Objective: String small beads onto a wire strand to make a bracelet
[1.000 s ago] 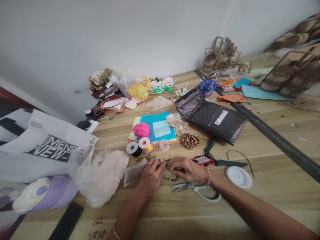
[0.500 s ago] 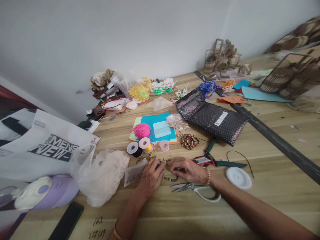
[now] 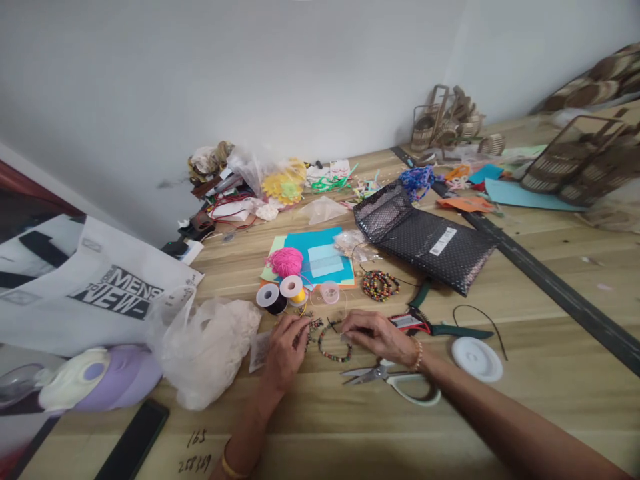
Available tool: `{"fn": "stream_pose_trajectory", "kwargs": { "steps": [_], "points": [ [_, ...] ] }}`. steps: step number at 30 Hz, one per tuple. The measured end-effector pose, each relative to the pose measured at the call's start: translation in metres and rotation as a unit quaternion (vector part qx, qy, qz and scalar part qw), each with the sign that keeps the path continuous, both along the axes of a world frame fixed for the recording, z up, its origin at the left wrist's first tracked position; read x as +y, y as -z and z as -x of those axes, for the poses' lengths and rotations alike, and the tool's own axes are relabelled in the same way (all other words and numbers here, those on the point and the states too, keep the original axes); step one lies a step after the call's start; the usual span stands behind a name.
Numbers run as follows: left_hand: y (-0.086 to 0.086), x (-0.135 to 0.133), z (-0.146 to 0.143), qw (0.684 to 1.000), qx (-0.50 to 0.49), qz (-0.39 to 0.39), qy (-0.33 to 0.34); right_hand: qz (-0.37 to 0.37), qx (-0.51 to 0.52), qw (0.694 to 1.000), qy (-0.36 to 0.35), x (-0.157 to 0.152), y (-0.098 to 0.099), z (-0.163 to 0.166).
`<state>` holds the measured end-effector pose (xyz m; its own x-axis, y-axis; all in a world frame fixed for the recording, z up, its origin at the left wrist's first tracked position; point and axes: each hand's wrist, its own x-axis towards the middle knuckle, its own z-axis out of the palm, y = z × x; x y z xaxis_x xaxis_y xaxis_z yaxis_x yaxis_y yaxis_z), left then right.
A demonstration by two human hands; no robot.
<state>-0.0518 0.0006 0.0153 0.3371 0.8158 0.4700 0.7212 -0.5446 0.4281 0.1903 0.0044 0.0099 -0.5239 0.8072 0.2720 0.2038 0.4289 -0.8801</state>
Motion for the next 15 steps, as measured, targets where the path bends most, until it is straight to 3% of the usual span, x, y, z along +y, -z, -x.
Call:
{"fn": "stream_pose_trajectory", "kwargs": {
  "steps": [7, 15],
  "points": [
    [-0.003, 0.005, 0.008, 1.000, 0.024, 0.001, -0.011, 0.094, 0.063, 0.993, 0.036, -0.003, -0.004, 0.004],
    [-0.011, 0.005, 0.006, 0.995, 0.077, 0.064, 0.028, 0.235, 0.165, 0.957, 0.030, -0.006, -0.001, 0.013]
  ]
}}
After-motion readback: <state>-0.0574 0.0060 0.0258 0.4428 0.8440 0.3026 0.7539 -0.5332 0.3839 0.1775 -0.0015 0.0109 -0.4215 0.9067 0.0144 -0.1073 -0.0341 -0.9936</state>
